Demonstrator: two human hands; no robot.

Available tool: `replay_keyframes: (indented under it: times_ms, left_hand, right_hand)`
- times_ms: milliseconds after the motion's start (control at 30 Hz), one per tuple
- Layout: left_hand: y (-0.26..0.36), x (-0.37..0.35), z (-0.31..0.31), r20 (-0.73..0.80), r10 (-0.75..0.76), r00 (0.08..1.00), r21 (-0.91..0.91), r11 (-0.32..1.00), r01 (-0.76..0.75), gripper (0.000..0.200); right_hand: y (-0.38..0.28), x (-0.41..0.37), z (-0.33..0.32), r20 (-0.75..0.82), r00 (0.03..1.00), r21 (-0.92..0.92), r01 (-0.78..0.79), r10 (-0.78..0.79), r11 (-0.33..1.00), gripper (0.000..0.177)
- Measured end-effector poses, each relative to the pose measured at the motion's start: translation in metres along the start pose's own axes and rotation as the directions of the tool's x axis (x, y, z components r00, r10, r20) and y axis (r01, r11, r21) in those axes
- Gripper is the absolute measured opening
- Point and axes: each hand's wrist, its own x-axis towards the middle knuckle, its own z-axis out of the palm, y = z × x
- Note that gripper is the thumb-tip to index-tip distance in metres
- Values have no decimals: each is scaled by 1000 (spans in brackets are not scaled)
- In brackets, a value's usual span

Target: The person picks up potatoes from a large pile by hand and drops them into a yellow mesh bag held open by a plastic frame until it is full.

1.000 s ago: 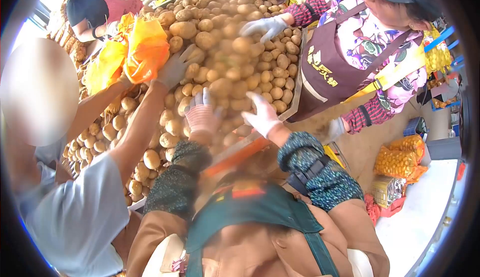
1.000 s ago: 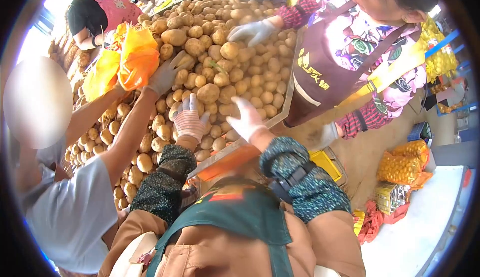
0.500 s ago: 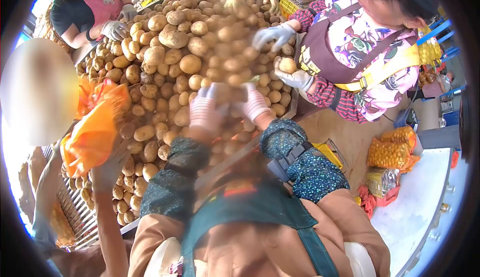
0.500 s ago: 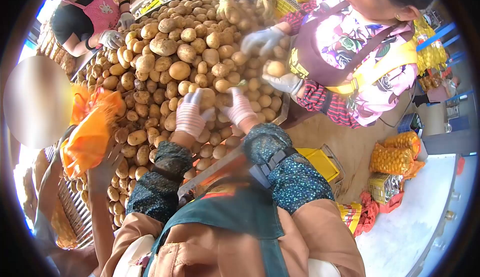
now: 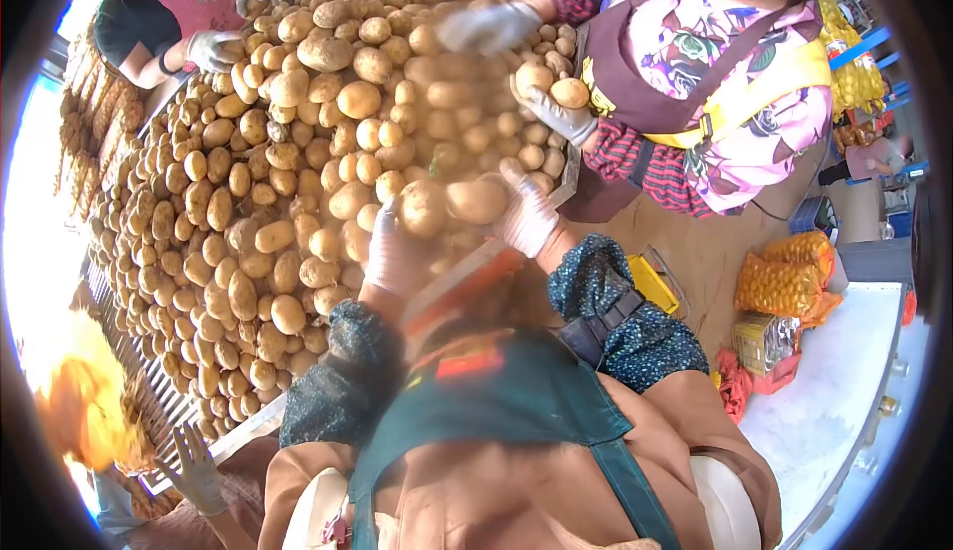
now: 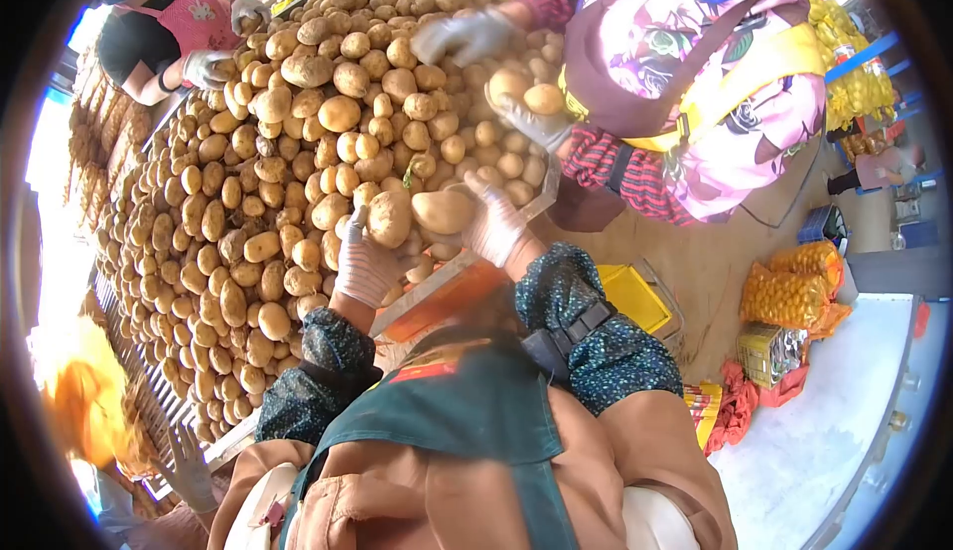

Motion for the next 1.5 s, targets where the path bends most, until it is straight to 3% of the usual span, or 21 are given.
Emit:
replay_keyframes:
  times_ms: [67, 133, 200, 233, 300, 367, 467, 600, 700, 800, 833, 900, 1000, 1067, 1133, 1167, 1200, 1300, 1367, 1400, 1500]
  left_hand:
    - [-14, -3, 10, -44, -11, 999, -5, 1000, 11, 59]
    - [-23, -5, 18, 43, -156, 987, -224, 961, 161, 50]
    - [-39, -26, 42, 0, -99, 995, 208, 973, 97, 39]
    - [-52, -35, 58, -3, -14, 1000, 617, 787, 13, 40]
    - [-71, -22, 34, 141, -79, 987, 707, 706, -44, 46]
    - [-88, -2, 9, 154, 102, 983, 923, 339, -180, 47]
    - [-73, 13, 17, 222, 345, 912, 957, -258, -135, 50]
    - [-18, 61, 31, 460, 607, 648, 732, -672, 109, 56]
    - [-2, 117, 33, 137, 581, 802, 546, -720, 428, 56]
    - [14, 102, 47, 60, 479, 876, 618, -707, 345, 31]
    - [19, 131, 2, 272, 497, 824, 583, -766, 270, 21]
    - [26, 154, -47, 415, 496, 762, 598, -781, 183, 19]
    - [-2, 68, 22, 356, 611, 707, 897, -435, -75, 17]
    - [-19, 41, 33, 497, 550, 671, 853, -450, -264, 17]
    - [-41, 26, 36, 519, 458, 722, 837, -444, -320, 18]
    - [-55, 20, 40, 545, 426, 722, 826, -422, -375, 22]
    - [-65, 8, 48, 645, 300, 703, 744, -458, -487, 23]
    - [-97, -20, 75, 612, 222, 759, 748, -476, -463, 10]
    - [-105, -17, 69, 516, 239, 822, 855, -194, -481, 13]
    - [-106, -14, 62, 498, 194, 845, 864, -30, -502, 15]
    - [-98, 10, 14, 708, 187, 681, 677, -455, -579, 45]
  right_hand:
    - [5, -2, -20, -166, 985, 55, -44, 52, 998, 38]
    - [10, -24, -21, -164, 986, -244, -82, 42, 966, 45]
    - [15, -56, -17, -190, 982, -374, -90, 19, 923, 49]
    - [18, -66, -26, -132, 991, -418, -86, 33, 904, 57]
    - [17, -92, -32, -54, 995, -489, -104, 89, 866, 64]
    - [9, -118, -58, -46, 990, -546, -136, 133, 827, 57]
    - [-2, -172, -90, -244, 961, -715, -86, -132, 694, 54]
    - [-19, -230, -171, -459, 662, -887, -298, -592, 353, 63]
    - [-32, -263, -202, -501, 487, -788, -598, -716, 145, 66]
    - [-33, -284, -235, -480, 386, -727, -677, -788, 111, 67]
    - [-33, -287, -239, -482, 348, -699, -706, -804, 113, 65]
    - [-30, -282, -241, -482, 284, -648, -753, -829, 119, 61]
    - [-30, -263, -222, -331, 551, -825, -563, -766, -49, 52]
    - [-28, -233, -200, -289, 708, -953, -274, -644, 126, 43]
    - [-20, -209, -115, 21, 821, -983, -86, -571, -159, 57]
    - [-13, -186, -122, 113, 860, -988, 150, -498, 34, 67]
    - [-10, -185, -72, 244, 836, -947, 97, -492, -305, 71]
    - [0, -133, -75, 378, 824, -926, 337, -422, -171, 71]
    - [2, -101, -93, 363, 829, -913, 407, -426, 14, 64]
    - [0, -107, -78, 333, 842, -938, 340, -424, -62, 58]
    - [-3, -130, -81, 318, 803, -910, 408, -504, 77, 46]
